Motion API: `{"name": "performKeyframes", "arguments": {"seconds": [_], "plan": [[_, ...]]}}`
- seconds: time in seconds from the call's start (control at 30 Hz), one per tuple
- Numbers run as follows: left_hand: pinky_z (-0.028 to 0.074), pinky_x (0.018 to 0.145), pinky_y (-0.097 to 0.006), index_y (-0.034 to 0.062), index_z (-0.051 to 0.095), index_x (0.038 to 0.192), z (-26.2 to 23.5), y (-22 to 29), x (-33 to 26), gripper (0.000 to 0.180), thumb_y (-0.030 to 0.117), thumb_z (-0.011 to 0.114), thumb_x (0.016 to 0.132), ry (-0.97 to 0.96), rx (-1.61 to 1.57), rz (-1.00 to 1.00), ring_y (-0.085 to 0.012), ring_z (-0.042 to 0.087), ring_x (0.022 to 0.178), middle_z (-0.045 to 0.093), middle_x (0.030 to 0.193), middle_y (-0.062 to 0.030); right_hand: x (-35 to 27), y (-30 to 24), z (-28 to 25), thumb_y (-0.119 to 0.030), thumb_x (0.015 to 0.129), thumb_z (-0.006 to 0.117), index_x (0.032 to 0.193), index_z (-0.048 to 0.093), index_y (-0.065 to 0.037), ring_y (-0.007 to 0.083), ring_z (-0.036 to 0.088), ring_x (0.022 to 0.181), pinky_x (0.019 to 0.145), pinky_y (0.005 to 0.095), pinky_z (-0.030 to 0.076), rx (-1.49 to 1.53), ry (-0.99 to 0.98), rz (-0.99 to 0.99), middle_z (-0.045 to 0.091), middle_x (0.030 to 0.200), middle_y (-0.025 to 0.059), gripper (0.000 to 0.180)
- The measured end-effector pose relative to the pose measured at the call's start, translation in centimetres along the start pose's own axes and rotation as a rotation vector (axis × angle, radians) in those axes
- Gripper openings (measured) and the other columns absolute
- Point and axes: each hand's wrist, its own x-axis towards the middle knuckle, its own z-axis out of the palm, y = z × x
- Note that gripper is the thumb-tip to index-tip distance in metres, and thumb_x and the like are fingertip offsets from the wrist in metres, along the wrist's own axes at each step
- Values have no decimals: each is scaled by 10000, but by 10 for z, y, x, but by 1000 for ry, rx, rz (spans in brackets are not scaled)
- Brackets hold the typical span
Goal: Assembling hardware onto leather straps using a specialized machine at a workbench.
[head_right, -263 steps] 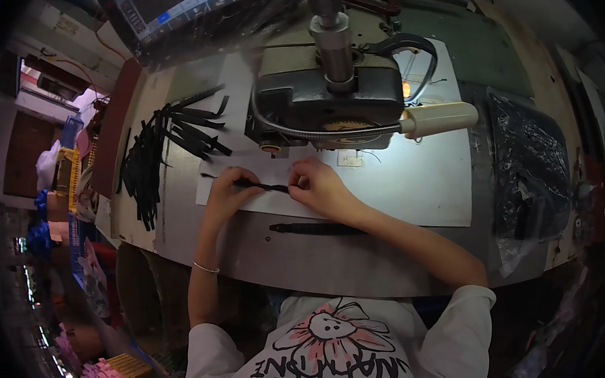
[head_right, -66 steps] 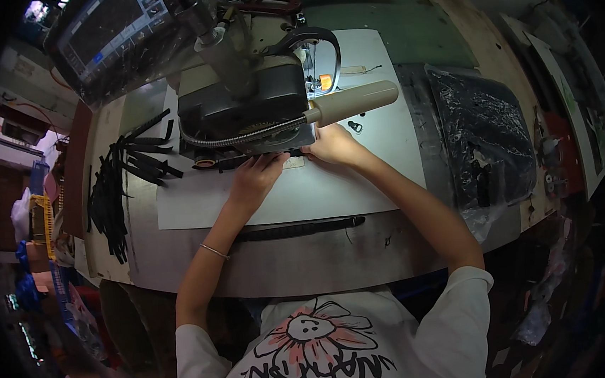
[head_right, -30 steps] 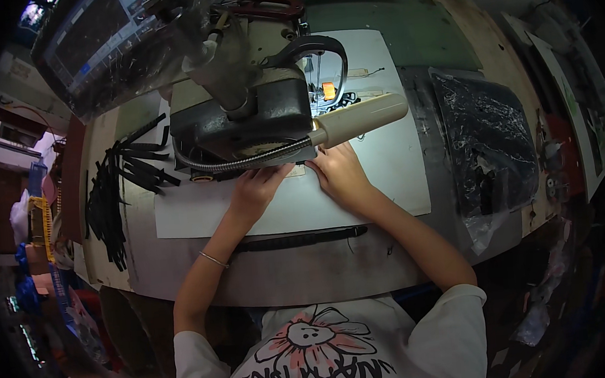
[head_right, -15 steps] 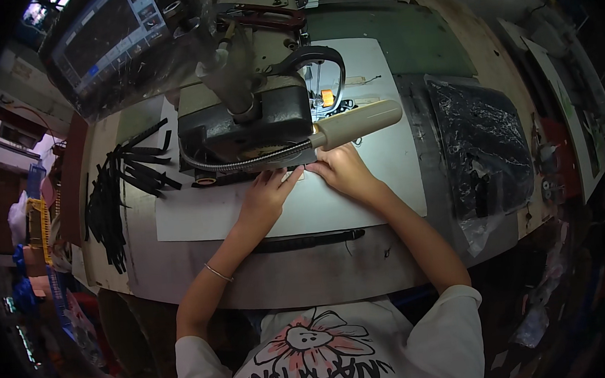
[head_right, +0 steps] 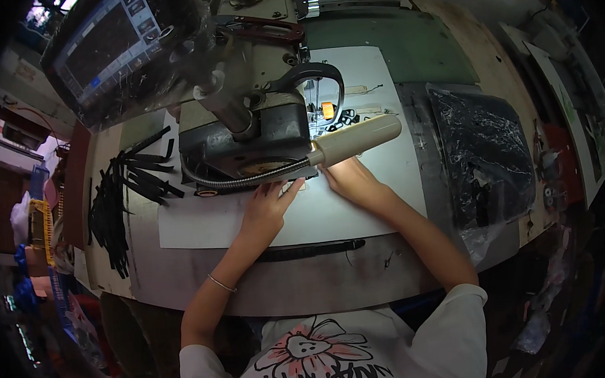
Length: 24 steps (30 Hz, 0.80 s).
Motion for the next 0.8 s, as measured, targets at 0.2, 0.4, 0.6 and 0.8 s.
{"name": "performKeyframes", "arguments": {"seconds": [0.2, 0.4, 0.6, 0.8], "plan": [[416, 891, -376, 93, 537, 1206, -1, 1, 0, 536, -57, 489, 694, -36, -13, -15, -303, 506, 1034, 539, 1083, -132, -25, 8, 38, -23, 753, 558, 989, 560, 25, 314, 516, 886, 771, 371, 434, -263, 211, -279, 528, 955, 162, 241], [395, 934, -387, 24, 530, 1182, -6, -1, -7, 472, -36, 480, 716, 28, -5, 23, -283, 518, 1045, 551, 1083, -140, -25, 5, 49, -20, 735, 533, 963, 545, 95, 259, 493, 819, 719, 335, 424, -407, 237, -385, 497, 916, 154, 256], [395, 936, -385, 6, 518, 1181, -3, -3, -1, 471, -35, 485, 714, 16, 29, 14, -288, 520, 1052, 553, 1080, -144, -21, 7, 50, -15, 713, 521, 959, 543, 95, 261, 489, 814, 716, 330, 418, -439, 266, -395, 492, 896, 155, 271], [395, 947, -387, -24, 486, 1195, -4, -2, -2, 475, 1, 498, 720, 12, 88, 33, -270, 531, 1042, 550, 1104, -148, -20, 9, 52, -4, 706, 522, 972, 541, 89, 276, 488, 815, 734, 347, 418, -379, 288, -377, 490, 892, 155, 283]]}}
